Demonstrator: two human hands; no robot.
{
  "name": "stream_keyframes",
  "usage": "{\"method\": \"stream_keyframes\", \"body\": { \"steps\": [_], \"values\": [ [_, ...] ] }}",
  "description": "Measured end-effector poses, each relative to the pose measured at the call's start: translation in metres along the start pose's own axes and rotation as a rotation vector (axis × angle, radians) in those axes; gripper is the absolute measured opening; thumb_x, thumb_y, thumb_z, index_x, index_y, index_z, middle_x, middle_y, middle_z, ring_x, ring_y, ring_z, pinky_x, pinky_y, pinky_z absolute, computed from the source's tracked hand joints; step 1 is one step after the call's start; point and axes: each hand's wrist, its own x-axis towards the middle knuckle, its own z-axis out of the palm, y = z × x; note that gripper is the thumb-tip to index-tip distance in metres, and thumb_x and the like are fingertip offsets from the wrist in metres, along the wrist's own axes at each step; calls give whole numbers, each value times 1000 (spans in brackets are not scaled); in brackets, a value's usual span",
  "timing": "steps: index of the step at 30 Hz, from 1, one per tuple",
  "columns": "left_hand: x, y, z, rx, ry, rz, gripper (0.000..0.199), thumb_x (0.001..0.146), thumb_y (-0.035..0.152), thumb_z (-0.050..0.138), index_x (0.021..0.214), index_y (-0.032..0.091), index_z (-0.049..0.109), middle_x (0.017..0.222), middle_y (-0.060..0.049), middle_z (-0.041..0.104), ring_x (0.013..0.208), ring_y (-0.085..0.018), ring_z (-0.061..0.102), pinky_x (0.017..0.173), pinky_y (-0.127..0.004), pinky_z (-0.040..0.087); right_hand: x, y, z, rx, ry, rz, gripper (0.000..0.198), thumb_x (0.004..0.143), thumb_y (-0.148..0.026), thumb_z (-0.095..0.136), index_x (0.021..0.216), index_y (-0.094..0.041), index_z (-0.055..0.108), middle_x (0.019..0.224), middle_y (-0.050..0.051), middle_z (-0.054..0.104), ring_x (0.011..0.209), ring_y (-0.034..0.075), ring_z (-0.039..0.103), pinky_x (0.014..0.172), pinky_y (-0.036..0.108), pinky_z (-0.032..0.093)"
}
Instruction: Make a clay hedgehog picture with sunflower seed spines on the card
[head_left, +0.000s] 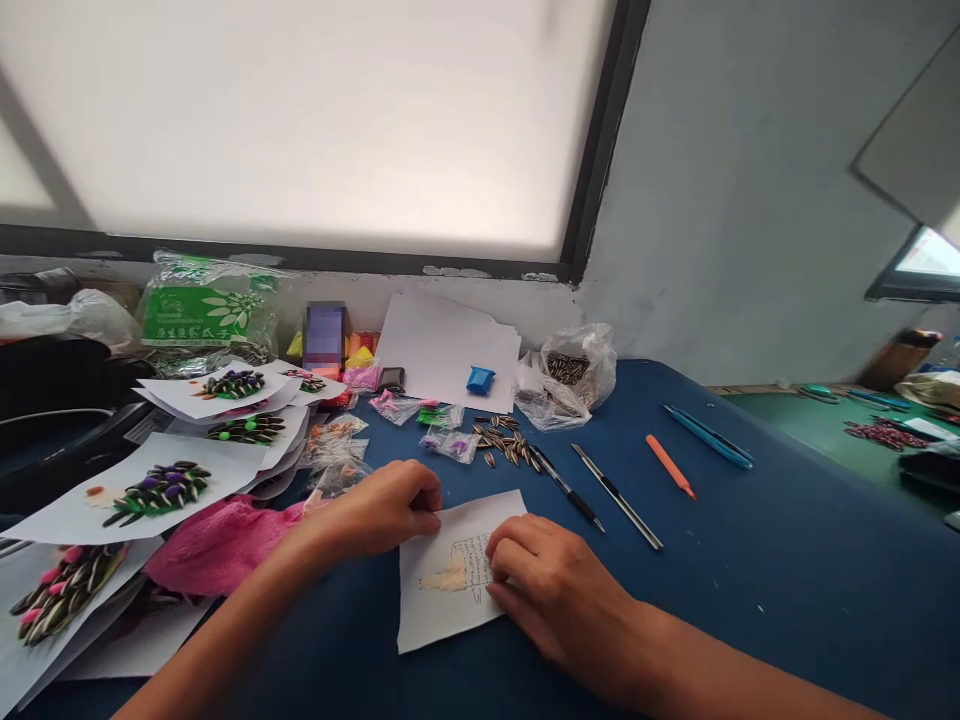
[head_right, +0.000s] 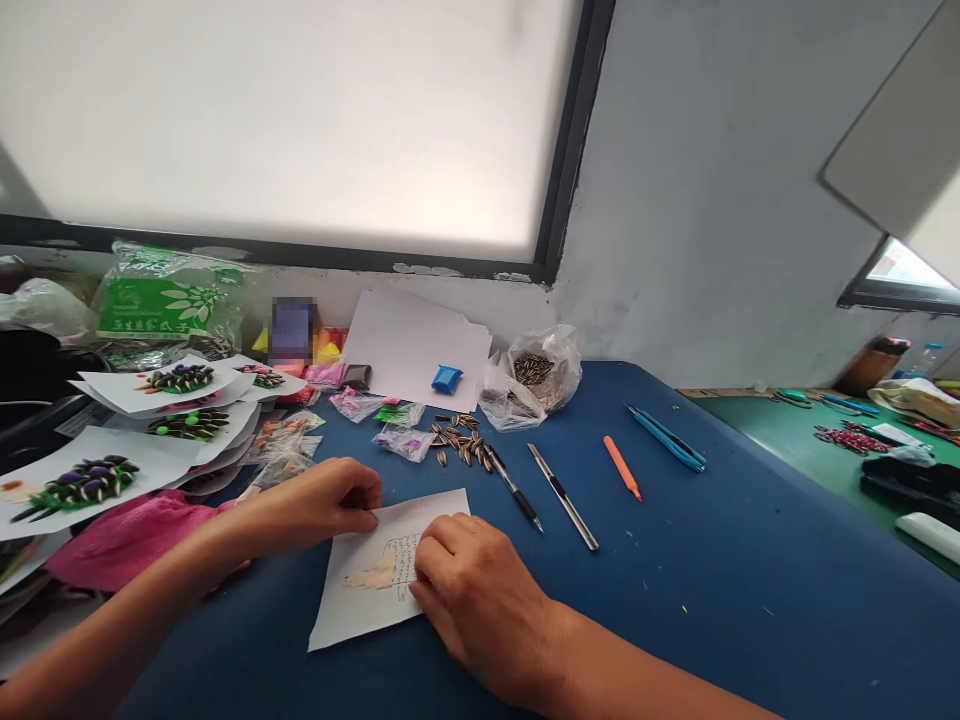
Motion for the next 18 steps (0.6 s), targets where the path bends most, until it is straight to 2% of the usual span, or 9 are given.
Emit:
{"method": "stream_keyframes", "body": {
  "steps": [2, 5, 8, 10, 12, 14, 15, 18],
  "values": [
    [1, -1, 2, -4, 24, 8, 5, 68, 20, 56, 67, 19, 61, 61, 3, 58, 61, -15, 52, 54, -25, 34, 5, -2, 0, 12, -19, -29, 15, 93, -14, 48, 82, -15, 57, 85, 6, 61, 78, 17, 54, 71, 28, 45],
    [3, -3, 4, 16, 37, 16, 6, 69, 22, 55, 69, 19, 61, 64, 2, 59, 62, -16, 53, 54, -25, 35, 11, -5, 0, 33, -31, -92, 20, 95, -13, 42, 89, -15, 61, 87, 7, 60, 77, 16, 54, 71, 27, 45],
    [4, -2, 4, 56, 139, 69, 18, 66, 22, 57, 84, 19, 63, 83, -1, 63, 77, -19, 56, 65, -27, 41, 13, -4, 2, 77, 1, -137, 25, 94, -11, 42, 105, -16, 64, 99, 10, 58, 80, 16, 54, 72, 27, 46],
    [2, 1, 2, 26, 187, 136, 25, 65, 20, 58, 90, 20, 62, 95, -3, 62, 88, -20, 56, 75, -29, 43, 12, -2, 4, 122, 32, -141, 27, 94, -10, 42, 107, -15, 64, 99, 11, 55, 81, 16, 53, 73, 27, 47],
    [-2, 6, -3, -57, 85, 162, 20, 67, 20, 57, 86, 20, 63, 88, -1, 61, 83, -18, 56, 72, -26, 44, 9, 0, 5, 167, 50, -143, 26, 93, -10, 42, 107, -15, 64, 96, 10, 54, 83, 17, 52, 74, 28, 48],
    [-7, 10, -8, -130, -150, 135, 24, 68, 21, 59, 91, 21, 64, 81, 2, 61, 76, -17, 57, 65, -24, 43, 7, 1, 5, 184, 44, -156, 25, 92, -10, 44, 106, -15, 64, 96, 10, 54, 86, 18, 52, 77, 29, 48],
    [-10, 12, -11, -142, -241, 110, 30, 64, 22, 65, 94, 21, 63, 84, 2, 61, 81, -18, 58, 67, -24, 44, 7, 1, 4, 184, 33, -162, 25, 91, -10, 45, 106, -15, 64, 99, 10, 54, 87, 18, 52, 78, 29, 49],
    [-16, 15, -15, -100, -288, 48, 45, 58, 25, 75, 101, 25, 62, 94, 3, 60, 90, -20, 58, 71, -24, 44, 7, -1, 1, 155, -18, -172, 26, 90, -11, 45, 106, -18, 65, 108, 11, 54, 88, 17, 52, 79, 30, 48]
  ]
}}
